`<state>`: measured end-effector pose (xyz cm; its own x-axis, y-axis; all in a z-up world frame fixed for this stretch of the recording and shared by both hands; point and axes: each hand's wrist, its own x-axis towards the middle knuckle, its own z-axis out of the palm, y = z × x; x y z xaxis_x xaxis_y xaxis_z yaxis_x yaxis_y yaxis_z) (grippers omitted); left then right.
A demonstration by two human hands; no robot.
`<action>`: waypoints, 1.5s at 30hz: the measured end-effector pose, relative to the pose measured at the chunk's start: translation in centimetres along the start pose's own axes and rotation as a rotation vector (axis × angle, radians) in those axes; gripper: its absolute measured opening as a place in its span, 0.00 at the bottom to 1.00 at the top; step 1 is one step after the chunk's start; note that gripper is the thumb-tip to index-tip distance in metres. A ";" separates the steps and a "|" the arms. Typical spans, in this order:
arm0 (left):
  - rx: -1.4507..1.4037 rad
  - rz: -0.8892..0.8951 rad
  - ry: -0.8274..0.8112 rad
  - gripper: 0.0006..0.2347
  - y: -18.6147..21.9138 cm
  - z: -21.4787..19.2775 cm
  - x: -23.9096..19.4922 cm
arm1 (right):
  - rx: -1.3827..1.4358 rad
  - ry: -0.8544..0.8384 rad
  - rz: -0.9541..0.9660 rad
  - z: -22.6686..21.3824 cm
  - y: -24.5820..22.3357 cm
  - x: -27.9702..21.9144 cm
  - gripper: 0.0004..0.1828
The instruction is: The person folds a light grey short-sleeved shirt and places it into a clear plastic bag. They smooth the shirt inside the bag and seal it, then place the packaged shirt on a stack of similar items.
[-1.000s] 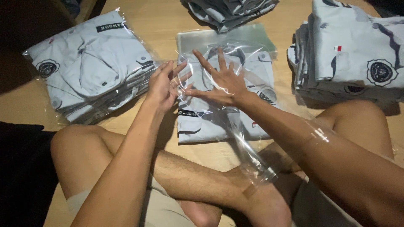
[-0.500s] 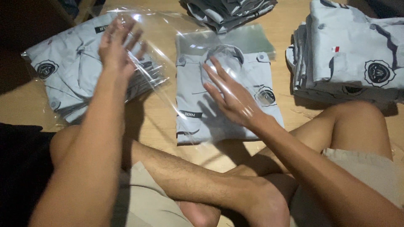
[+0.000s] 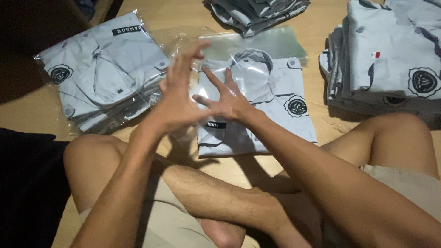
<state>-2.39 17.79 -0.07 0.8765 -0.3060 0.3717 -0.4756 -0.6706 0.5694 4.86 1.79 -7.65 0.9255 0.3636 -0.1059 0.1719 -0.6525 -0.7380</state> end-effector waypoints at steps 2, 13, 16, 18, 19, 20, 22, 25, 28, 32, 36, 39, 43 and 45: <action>0.183 -0.025 -0.049 0.55 -0.5 1.0 -0.9 | -0.063 0.055 -0.075 0.9 1.5 1.0 0.46; 0.514 -0.265 0.129 0.20 -4.2 5.3 -3.4 | -0.163 0.002 -0.317 -2.3 4.2 -8.6 0.27; 0.559 -0.332 0.106 0.18 -5.3 5.9 -3.8 | -0.057 0.320 -0.326 -3.4 9.3 -10.4 0.15; 0.603 -0.460 0.069 0.21 -6.2 6.8 -4.2 | -0.103 0.590 -0.141 -4.9 11.4 -11.8 0.11; 0.604 -0.460 0.060 0.21 -6.2 7.0 -4.3 | -0.100 0.587 -0.133 -5.3 12.6 -12.0 0.11; 0.653 -0.481 0.069 0.21 -6.2 7.2 -4.3 | -0.049 0.654 0.013 -5.6 13.8 -12.3 0.10; 0.702 -0.497 0.075 0.20 -6.3 7.4 -4.3 | 0.001 0.722 0.166 -5.9 15.4 -12.5 0.09; 0.744 -0.530 0.125 0.20 -6.1 7.6 -3.7 | 0.051 0.775 0.323 -6.1 15.7 -12.1 0.08; 0.726 -0.609 0.068 0.24 -5.1 7.5 -4.1 | -0.105 0.623 0.431 -5.5 14.5 -12.0 0.20; 0.537 -0.327 0.059 0.32 -2.1 6.4 -4.2 | -0.223 0.481 0.504 -5.2 14.8 -11.4 0.29; 0.486 -0.315 0.214 0.05 -3.0 9.7 -4.7 | -0.230 0.416 0.524 -4.9 15.2 -11.1 0.27; 0.223 -0.795 -0.036 0.24 -2.3 9.8 -6.6 | -0.189 0.408 0.551 -4.5 17.7 -9.8 0.27; 0.014 -0.862 -0.059 0.21 -10.1 13.2 -5.9 | -0.153 0.410 0.580 -4.7 18.0 -9.0 0.29; -0.253 -1.024 -0.010 0.19 -10.6 13.5 -5.9 | -0.128 0.463 0.568 -4.9 17.6 -9.1 0.28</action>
<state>-1.48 17.60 -18.21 0.8686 0.3201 -0.3783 0.4910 -0.4522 0.7446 1.08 -16.27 -16.39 0.9262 -0.3520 -0.1353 -0.3637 -0.7394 -0.5666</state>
